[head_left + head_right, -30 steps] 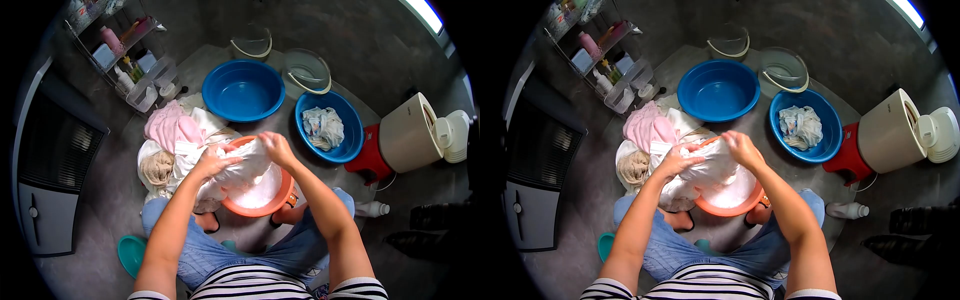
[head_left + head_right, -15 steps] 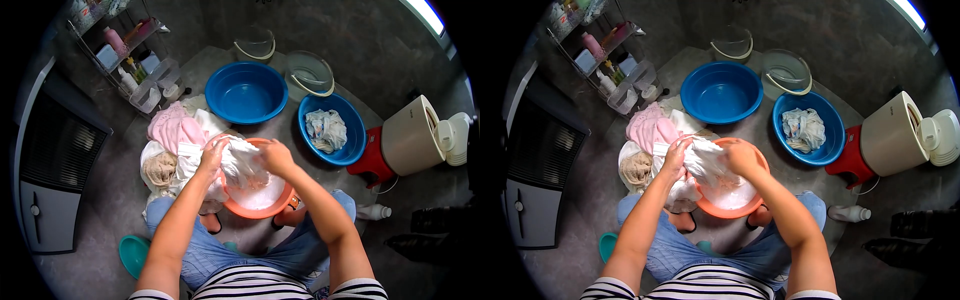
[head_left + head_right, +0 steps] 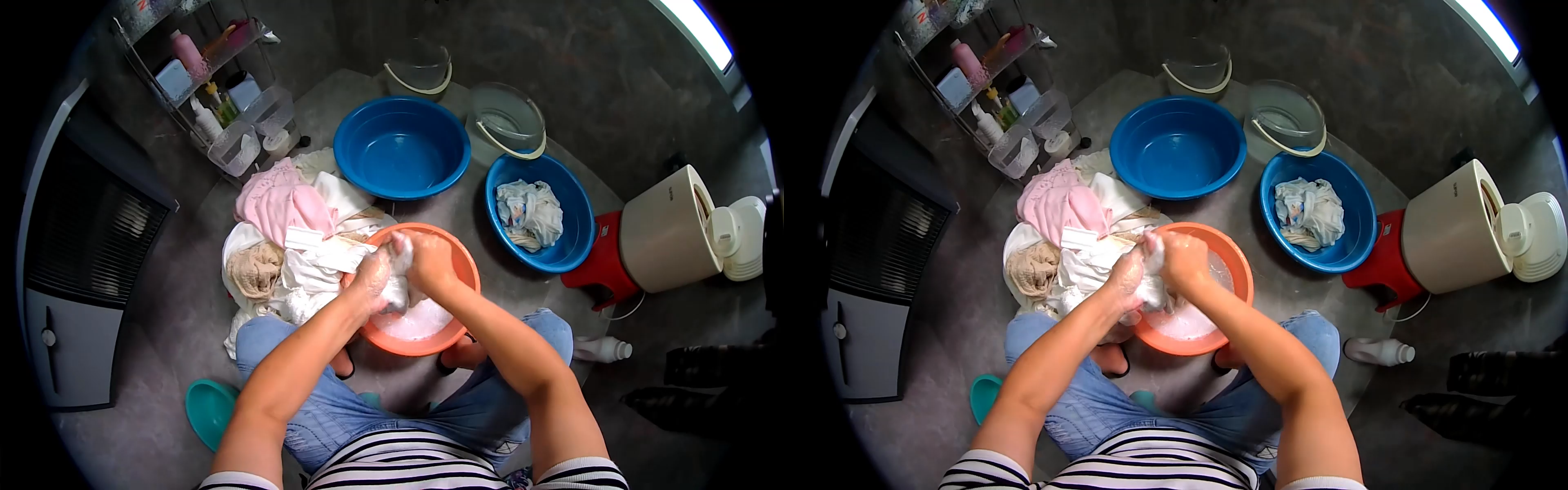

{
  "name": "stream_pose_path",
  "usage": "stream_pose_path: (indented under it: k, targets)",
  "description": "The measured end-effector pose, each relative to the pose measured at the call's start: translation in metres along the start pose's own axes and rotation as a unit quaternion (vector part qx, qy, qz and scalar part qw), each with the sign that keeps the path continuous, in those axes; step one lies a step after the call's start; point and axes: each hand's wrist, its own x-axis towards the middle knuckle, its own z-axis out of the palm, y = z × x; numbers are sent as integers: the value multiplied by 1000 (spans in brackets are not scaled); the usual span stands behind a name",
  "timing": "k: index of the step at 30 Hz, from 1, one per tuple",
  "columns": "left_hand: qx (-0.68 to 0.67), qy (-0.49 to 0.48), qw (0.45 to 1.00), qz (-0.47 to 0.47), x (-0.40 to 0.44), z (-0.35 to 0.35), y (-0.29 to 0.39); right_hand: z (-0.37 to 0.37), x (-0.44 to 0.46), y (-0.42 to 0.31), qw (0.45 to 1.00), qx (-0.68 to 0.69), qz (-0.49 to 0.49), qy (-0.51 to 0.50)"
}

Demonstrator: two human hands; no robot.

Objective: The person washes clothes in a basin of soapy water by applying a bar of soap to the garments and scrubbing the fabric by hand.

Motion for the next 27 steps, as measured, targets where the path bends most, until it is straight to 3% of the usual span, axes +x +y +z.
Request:
stream_pose_path:
  k: [3, 4, 5, 7, 8, 9, 11, 12, 14, 17, 18, 19, 20, 21, 23, 24, 25, 26, 27]
  targets:
    - [77, -34, 996, -41, 13, -34, -1, 9, -17, -29, 998, -43, -41, 19]
    - [3, -172, 983, -68, 21, -43, 1, -2, -20, -43, 995, -41, -40, -86]
    - [-62, -303, 945, -109, 29, -52, 4, -1, -20, -40, 998, -28, -29, -49]
    - [35, -67, 995, -68, -24, 13, 15, -2, -5, -16, 999, -8, -9, 32]
    - [50, -120, 991, -13, -11, -3, 9, 2, -1, 6, 998, 45, 12, 41]
    - [209, -97, 972, 41, -5, -11, 4, -5, 2, 14, 991, 118, 59, 12]
    - [504, -43, 850, 148, 1, -18, 1, -32, 13, 11, 945, 296, 137, -31]
    - [544, -3, 837, 64, -14, -1, 21, -37, 12, 21, 944, 290, 132, -86]
    - [428, 47, 893, 129, -21, 1, 29, -41, 7, 41, 933, 277, 122, -195]
    - [291, 35, 941, 170, -15, -2, 31, -33, 0, 39, 885, 406, 184, -135]
    - [268, 29, 946, 178, -13, -2, 28, -27, 3, 38, 928, 347, 125, -53]
    - [243, 24, 951, 188, -13, 0, 26, -38, 5, 13, 920, 349, 177, -35]
    - [207, 55, 967, 136, -13, 3, 23, -30, 1, -1, 964, 253, 78, 3]
    - [171, 16, 978, 123, -7, -8, 17, -22, -5, -15, 987, 153, -26, 40]
    - [99, -65, 988, 101, 25, -46, 1, -15, -16, -48, 983, 60, -174, 15]
    - [104, -53, 991, 58, 22, -45, 3, -12, -20, -50, 990, 29, -138, -15]
    - [109, -42, 993, 16, 19, -44, 5, -4, -18, -37, 997, 62, -33, -7]
    - [111, -22, 994, 1, -9, -11, 11, 6, -9, -12, 993, 93, 70, 1]
    - [113, -4, 994, -8, -23, 12, 14, 2, -1, 0, 988, 104, 112, -6]
